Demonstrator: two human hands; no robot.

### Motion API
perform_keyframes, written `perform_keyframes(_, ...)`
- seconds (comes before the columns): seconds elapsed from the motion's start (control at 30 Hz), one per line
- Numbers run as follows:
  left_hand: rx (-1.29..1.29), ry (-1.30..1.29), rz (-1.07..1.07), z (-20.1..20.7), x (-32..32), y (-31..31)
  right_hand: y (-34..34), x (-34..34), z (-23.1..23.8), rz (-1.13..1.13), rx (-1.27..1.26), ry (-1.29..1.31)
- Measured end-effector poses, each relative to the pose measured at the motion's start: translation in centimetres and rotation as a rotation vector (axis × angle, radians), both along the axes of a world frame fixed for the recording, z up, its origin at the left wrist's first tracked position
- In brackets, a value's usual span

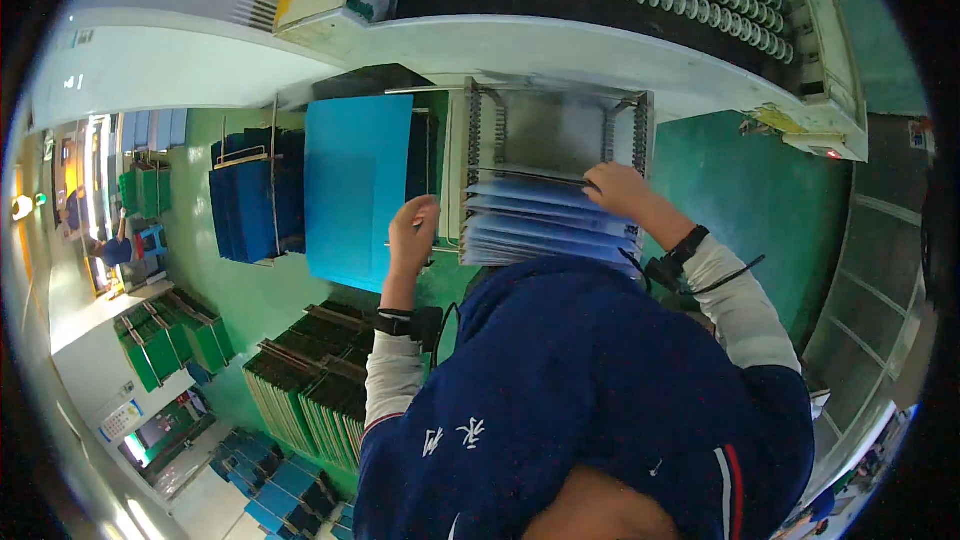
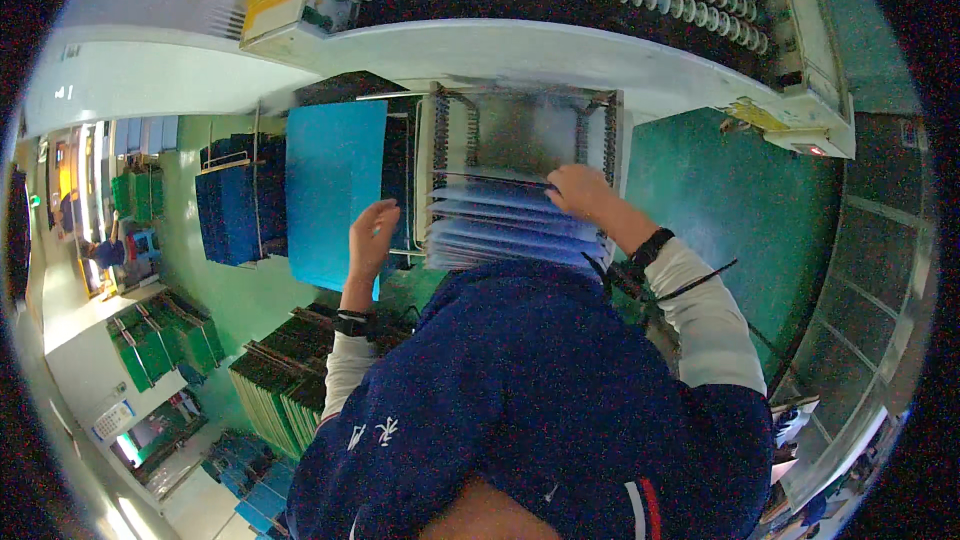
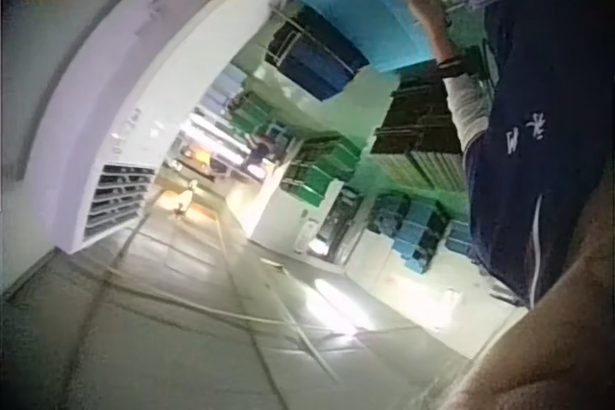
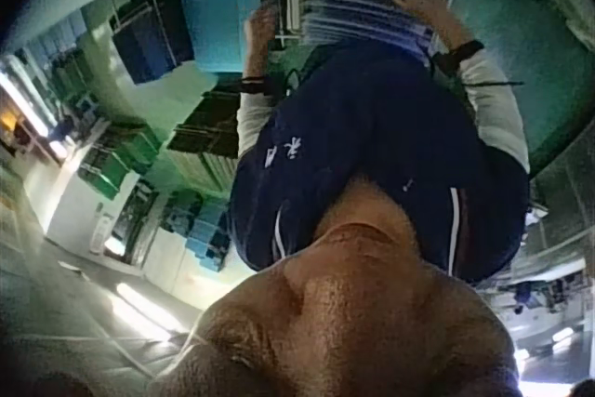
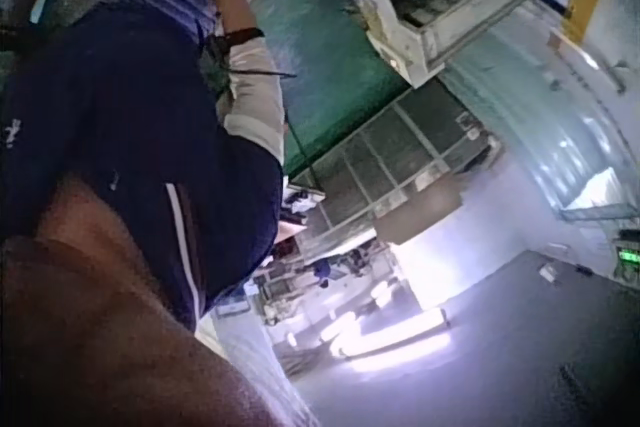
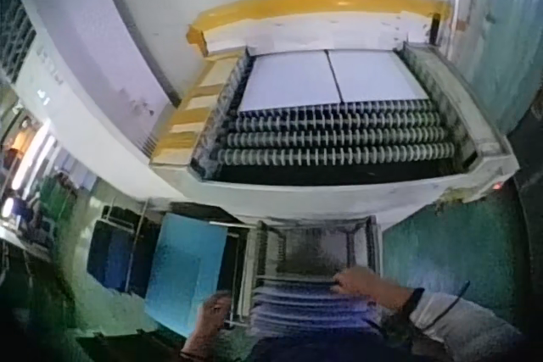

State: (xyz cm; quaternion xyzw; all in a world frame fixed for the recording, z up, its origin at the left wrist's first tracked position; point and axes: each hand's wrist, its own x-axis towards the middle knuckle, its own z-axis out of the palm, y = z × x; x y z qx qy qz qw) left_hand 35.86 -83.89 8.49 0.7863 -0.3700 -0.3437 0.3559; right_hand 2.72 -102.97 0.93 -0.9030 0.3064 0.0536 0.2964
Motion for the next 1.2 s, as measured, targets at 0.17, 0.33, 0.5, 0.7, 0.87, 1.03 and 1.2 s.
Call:
perform_keyframes(0.17,-0.060,-0.023,-0.067,-0.4,-0.9,-0.5,1.1,0.5,0.9,0.059,-0.083,0.057)
perform_keyframes(0.33,-0.073,-0.031,-0.095,0.5,-1.3,-1.3,1.1,1.5,10.9,0.009,-0.143,-0.005)
perform_keyframes(0.5,-0.063,0.095,-0.095,1.3,-2.6,-2.6,-2.8,-1.8,22.1,-0.093,-0.285,-0.189)
perform_keyframes(0.7,-0.092,0.402,-0.175,3.5,-5.6,-6.9,-6.3,-3.8,23.3,-0.865,0.494,-0.745)
perform_keyframes(0.87,-0.116,0.666,-0.119,6.3,-6.3,-10.0,-7.7,-3.1,20.0,-1.150,0.781,-0.953)
perform_keyframes(1.03,-0.157,0.607,-0.075,7.7,-4.2,-12.3,-12.3,-5.9,18.0,-1.276,0.649,-0.989)
perform_keyframes(1.2,-0.209,0.476,0.018,9.1,-0.9,-15.5,-17.1,-10.8,19.1,-1.290,0.459,-0.977)
